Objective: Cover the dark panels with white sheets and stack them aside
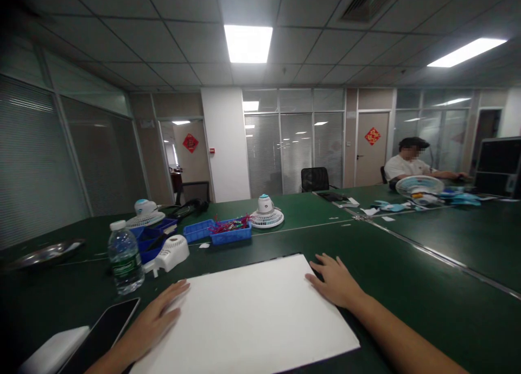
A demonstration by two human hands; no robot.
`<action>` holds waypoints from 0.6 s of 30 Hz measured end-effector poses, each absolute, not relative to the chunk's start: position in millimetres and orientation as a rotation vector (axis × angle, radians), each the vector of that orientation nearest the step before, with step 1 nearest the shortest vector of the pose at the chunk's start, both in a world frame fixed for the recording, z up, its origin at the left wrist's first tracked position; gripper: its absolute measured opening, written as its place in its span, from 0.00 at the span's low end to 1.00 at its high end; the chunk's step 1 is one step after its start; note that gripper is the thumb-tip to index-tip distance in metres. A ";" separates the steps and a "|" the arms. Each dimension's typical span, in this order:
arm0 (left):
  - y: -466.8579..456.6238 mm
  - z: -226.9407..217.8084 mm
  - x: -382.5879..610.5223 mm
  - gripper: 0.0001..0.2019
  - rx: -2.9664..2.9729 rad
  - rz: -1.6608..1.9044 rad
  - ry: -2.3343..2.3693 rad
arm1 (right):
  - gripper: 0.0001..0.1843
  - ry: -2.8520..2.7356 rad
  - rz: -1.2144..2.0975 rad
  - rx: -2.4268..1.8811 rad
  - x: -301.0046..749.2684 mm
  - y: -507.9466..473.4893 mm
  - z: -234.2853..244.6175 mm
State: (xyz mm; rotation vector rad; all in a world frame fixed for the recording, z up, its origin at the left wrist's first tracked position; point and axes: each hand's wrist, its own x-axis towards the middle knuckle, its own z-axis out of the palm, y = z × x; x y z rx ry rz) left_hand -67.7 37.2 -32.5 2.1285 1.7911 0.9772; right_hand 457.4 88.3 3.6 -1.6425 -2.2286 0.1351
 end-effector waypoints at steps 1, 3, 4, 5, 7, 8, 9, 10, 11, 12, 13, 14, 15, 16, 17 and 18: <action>35.9 -30.5 -65.6 0.26 2.141 0.926 1.812 | 0.37 -2.243 0.083 -1.602 451.5 81.1 8.3; 32.5 -25.4 -60.5 0.28 2.161 0.805 1.851 | 0.37 -2.351 0.005 -1.386 431.7 60.0 20.3; 30.7 -22.7 -57.8 0.28 2.170 0.758 1.870 | 0.37 -2.442 0.005 -1.226 418.5 46.8 26.7; 29.0 -20.3 -55.4 0.29 2.176 0.720 1.886 | 0.37 -2.541 0.032 -1.055 404.2 32.8 32.9; 26.8 -16.9 -52.2 0.29 2.181 0.672 1.907 | 0.39 -2.710 0.166 -0.778 376.6 5.7 43.0; 26.6 -16.3 -51.5 0.29 2.181 0.667 1.914 | 0.38 -2.762 0.239 -0.686 365.0 -5.6 46.4; 26.9 -16.3 -51.5 0.29 2.181 0.670 1.916 | 0.36 -2.789 0.296 -0.627 355.9 -14.4 48.8; 27.8 -16.8 -52.2 0.29 2.179 0.679 1.915 | 0.34 -2.794 0.332 -0.602 349.3 -20.6 50.1; 29.1 -17.6 -53.3 0.29 2.174 0.691 1.916 | 0.32 -2.787 0.344 -0.599 345.2 -24.1 50.6; 30.6 -18.5 -54.8 0.30 2.162 0.701 1.917 | 0.31 -2.774 0.330 -0.615 343.1 -25.4 50.5; 32.2 -19.3 -56.4 0.30 2.147 0.713 1.915 | 0.30 -2.764 0.292 -0.638 342.4 -25.1 49.9; 33.7 -19.9 -57.9 0.30 2.130 0.728 1.910 | 0.30 -2.761 0.230 -0.655 342.5 -23.8 48.8; 35.0 -20.3 -59.3 0.30 2.111 0.744 1.903 | 0.29 -2.764 0.145 -0.655 342.7 -21.9 47.2; 35.9 -20.5 -60.4 0.31 2.092 0.764 1.893 | 0.27 -2.769 0.039 -0.629 342.4 -20.1 45.1; 36.5 -20.4 -61.3 0.31 2.076 0.786 1.880 | 0.24 -2.762 -0.080 -0.574 341.6 -18.8 42.6; 36.9 -20.3 -62.0 0.31 2.059 0.807 1.870 | 0.21 -2.741 -0.198 -0.499 340.1 -18.1 39.8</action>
